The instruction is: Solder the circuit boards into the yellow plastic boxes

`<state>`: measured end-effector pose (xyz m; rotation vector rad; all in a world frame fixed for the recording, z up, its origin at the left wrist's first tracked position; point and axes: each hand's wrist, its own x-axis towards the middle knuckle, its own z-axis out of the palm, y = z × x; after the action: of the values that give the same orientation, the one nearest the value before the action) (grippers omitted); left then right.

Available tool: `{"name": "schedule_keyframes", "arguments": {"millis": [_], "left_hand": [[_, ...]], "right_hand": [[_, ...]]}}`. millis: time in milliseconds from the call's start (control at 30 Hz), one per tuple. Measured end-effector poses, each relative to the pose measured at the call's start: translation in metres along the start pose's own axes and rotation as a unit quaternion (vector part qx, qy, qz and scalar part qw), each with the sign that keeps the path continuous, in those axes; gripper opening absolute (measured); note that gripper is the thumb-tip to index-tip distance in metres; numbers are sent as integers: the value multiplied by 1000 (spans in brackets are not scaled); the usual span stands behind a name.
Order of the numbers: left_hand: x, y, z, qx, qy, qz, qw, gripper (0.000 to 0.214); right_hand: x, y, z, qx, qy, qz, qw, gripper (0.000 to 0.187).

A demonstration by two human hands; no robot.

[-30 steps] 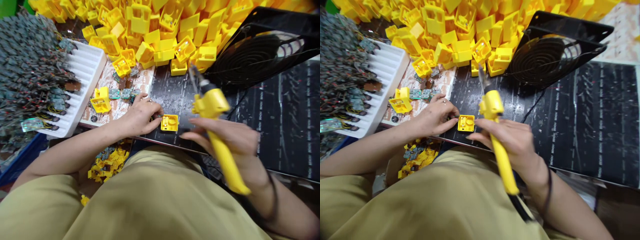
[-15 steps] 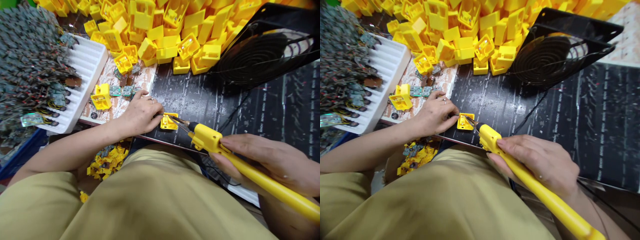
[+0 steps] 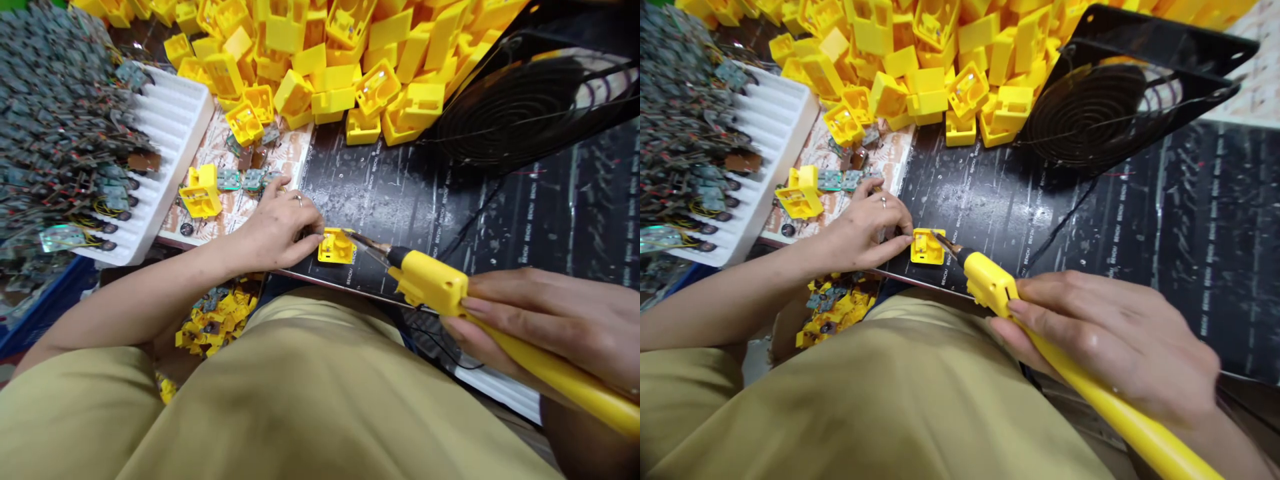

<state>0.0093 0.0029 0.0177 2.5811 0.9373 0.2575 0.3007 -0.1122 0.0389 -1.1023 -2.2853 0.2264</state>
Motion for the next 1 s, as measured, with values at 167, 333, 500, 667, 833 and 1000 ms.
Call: {"name": "schedule_keyframes", "arguments": {"millis": [167,333,500,667,833,1000], "left_hand": [[0,1,5,37,6,-4,999,20],[1,1,8,45,12,4,999,19],[-4,2,10,65,34,13,997,19],[-10,4,8,28,35,1,999,17],[-14,9,7,15,10,15,1000,17],[-14,15,7,26,2,49,998,19]], "right_hand": [[3,-4,5,15,2,-4,1000,11],[23,-5,7,39,2,-72,997,11],[28,-4,4,47,-1,-96,994,15],[14,-2,4,54,-3,-50,997,10],[11,-2,-1,34,-3,-58,998,12],[15,-1,-10,65,-33,-107,992,25]]}}
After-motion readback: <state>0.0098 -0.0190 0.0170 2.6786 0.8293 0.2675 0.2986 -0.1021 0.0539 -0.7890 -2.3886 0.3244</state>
